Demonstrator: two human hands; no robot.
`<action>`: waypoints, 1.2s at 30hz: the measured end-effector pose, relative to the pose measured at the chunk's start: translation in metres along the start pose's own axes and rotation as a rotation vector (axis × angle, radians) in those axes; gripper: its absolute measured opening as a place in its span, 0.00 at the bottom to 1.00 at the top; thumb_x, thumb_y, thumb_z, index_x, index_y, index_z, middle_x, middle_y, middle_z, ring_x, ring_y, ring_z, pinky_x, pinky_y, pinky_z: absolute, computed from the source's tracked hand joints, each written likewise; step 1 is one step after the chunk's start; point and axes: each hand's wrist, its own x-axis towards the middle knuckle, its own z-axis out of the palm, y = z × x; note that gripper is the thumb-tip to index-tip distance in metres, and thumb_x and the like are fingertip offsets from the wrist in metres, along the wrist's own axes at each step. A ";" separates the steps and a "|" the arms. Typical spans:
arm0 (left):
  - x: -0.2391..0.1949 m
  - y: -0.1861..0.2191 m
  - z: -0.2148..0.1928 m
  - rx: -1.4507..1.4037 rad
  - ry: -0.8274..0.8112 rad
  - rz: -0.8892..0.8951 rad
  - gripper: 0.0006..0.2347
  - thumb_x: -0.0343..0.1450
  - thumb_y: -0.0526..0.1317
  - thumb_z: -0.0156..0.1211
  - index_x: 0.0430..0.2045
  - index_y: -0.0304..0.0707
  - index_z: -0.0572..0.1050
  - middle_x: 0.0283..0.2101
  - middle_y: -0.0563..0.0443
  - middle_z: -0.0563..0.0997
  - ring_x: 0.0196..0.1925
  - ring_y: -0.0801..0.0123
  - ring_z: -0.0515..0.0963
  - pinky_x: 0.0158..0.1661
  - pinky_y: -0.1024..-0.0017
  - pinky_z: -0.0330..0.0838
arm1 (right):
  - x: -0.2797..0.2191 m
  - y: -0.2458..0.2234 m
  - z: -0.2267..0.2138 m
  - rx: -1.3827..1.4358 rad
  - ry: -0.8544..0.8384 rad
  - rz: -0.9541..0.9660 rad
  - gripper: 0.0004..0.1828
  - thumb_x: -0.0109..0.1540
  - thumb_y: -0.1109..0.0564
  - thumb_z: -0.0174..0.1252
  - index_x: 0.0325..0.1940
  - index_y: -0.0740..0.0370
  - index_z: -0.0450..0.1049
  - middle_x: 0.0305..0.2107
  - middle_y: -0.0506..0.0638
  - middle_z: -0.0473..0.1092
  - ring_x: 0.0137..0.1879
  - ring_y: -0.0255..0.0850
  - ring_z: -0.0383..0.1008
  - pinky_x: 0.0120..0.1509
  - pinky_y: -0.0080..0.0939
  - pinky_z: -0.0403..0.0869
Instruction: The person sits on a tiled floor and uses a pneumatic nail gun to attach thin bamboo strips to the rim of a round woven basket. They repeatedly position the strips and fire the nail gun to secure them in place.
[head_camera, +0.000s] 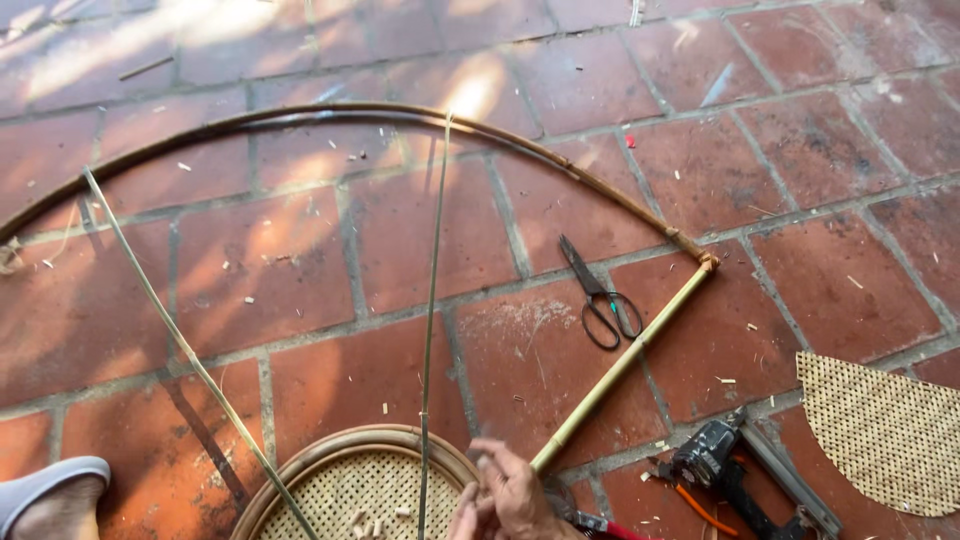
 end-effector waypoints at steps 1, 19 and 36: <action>-0.003 0.010 0.013 -0.051 0.181 -0.184 0.19 0.79 0.51 0.41 0.66 0.57 0.55 0.61 0.29 0.74 0.62 0.40 0.75 0.60 0.47 0.69 | 0.010 -0.012 0.001 0.097 0.031 0.200 0.24 0.67 0.50 0.50 0.66 0.60 0.71 0.27 0.60 0.71 0.35 0.49 0.72 0.42 0.52 0.75; -0.205 0.126 0.166 -0.356 -0.594 0.410 0.29 0.73 0.58 0.39 0.68 0.44 0.52 0.69 0.31 0.63 0.68 0.43 0.67 0.62 0.48 0.63 | 0.040 -0.071 0.113 -0.456 -0.399 0.307 0.50 0.69 0.26 0.41 0.80 0.59 0.34 0.77 0.56 0.29 0.83 0.48 0.25 0.81 0.65 0.27; -0.185 0.075 0.043 1.919 -0.770 0.895 0.07 0.67 0.40 0.58 0.30 0.36 0.78 0.31 0.39 0.82 0.33 0.51 0.81 0.33 0.57 0.75 | -0.001 0.017 -0.093 -0.275 0.062 -0.414 0.12 0.73 0.61 0.50 0.48 0.66 0.80 0.49 0.65 0.77 0.60 0.57 0.76 0.64 0.50 0.74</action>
